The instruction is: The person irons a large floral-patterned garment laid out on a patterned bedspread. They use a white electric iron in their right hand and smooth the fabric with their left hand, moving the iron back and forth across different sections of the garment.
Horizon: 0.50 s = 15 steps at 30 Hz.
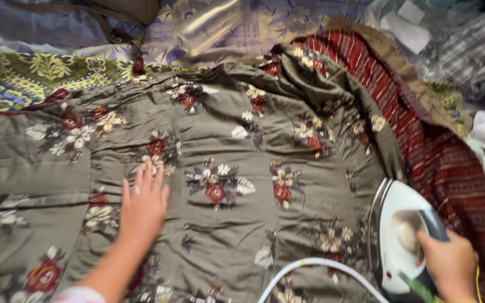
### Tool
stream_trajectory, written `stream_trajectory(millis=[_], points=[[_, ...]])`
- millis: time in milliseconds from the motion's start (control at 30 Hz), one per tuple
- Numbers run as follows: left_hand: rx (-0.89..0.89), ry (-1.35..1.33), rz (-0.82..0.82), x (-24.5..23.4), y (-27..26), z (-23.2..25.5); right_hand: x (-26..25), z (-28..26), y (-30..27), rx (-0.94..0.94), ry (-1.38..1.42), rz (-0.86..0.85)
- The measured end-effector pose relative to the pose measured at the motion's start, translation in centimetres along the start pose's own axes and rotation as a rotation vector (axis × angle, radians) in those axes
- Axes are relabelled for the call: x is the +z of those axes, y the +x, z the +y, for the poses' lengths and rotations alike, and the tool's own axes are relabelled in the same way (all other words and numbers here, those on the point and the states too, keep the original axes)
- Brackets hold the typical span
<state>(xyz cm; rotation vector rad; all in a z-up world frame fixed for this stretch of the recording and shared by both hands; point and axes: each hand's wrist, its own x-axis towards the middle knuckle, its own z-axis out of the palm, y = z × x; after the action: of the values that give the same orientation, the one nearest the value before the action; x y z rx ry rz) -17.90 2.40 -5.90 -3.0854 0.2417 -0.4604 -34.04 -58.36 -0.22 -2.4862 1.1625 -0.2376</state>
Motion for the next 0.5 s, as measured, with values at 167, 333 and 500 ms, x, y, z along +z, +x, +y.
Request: stream_trajectory(millis=[167,333,500], points=[[-0.090,-0.232,0.037,-4.1,-12.8,5.0,-0.9,-2.7,-0.8,-0.039,0.061,0.013],[0.061,-0.280,0.008,-6.7,-17.0,6.6,0.4,0.3,1.3,-0.072,0.015,-0.072],[0.357,-0.351,0.134,-6.1,-20.9,8.0,1.8,9.6,-1.4,-0.116,0.028,-0.206]])
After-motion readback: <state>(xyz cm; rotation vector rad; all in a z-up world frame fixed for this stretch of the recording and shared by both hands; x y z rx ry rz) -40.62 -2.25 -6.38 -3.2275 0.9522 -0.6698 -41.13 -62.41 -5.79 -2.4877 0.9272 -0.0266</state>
